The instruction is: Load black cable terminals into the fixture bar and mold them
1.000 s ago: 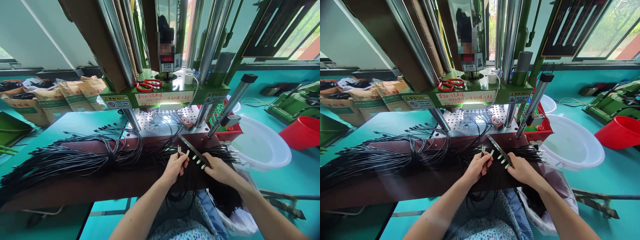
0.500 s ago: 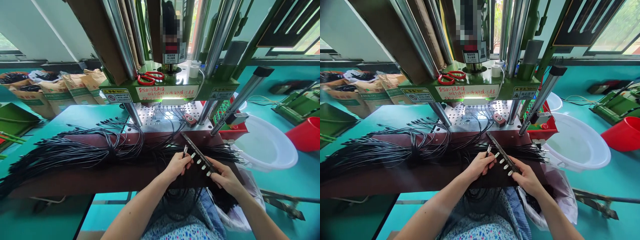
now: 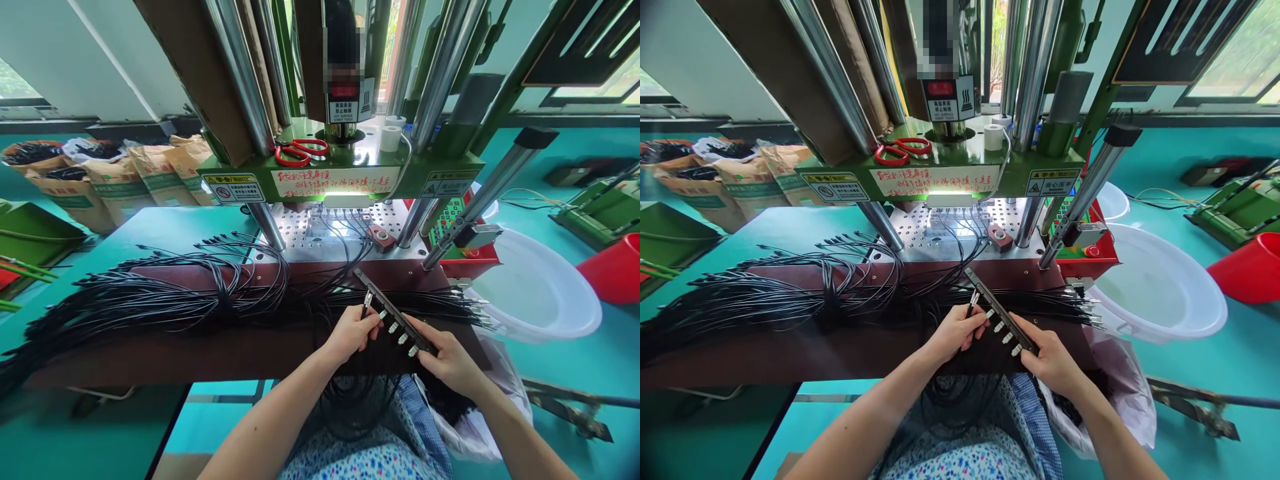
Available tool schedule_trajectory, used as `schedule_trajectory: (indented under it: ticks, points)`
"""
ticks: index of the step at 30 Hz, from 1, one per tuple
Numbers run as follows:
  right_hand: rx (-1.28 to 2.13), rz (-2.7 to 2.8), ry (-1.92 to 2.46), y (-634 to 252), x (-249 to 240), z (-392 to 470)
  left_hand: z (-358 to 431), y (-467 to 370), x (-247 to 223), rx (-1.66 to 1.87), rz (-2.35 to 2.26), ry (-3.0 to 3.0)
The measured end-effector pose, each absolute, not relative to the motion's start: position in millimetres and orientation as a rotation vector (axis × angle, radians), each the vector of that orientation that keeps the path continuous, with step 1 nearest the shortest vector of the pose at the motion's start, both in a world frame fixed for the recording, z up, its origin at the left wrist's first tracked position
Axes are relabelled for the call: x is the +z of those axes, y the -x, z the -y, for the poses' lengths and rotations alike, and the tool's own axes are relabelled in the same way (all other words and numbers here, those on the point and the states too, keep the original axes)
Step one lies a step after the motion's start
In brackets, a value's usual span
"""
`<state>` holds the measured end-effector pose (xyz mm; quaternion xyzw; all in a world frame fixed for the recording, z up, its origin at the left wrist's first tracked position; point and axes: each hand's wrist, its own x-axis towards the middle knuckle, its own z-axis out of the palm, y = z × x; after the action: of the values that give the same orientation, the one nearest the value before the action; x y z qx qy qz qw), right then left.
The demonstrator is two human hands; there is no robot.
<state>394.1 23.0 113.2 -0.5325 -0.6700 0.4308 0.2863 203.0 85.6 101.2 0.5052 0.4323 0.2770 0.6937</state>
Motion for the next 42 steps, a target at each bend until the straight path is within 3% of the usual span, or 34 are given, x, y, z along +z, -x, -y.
schedule_trajectory:
  ticks: [6, 18, 28, 36, 42]
  points:
    - [1.227, 1.527, 1.463, -394.1, 111.1, -20.0, -86.7, -203.1, 101.5, 0.975, -0.961, -0.947]
    - [1.371, 1.468, 1.457, -403.1, 109.8, -19.0, -90.6, -207.9, 95.1, 0.800, -1.028, -1.103]
    - [1.166, 1.822, 1.379, -396.7, 116.8, -21.7, -88.4, -205.9, 95.7, 0.801, -1.042, -1.057]
    - [1.276, 1.462, 1.460, -399.1, 114.0, -19.3, -88.0, -202.3, 103.7, 1.015, -0.968, -0.900]
    - [1.326, 1.429, 1.450, -401.1, 116.7, -19.4, -90.6, -200.0, 100.2, 0.820, -1.014, -1.122]
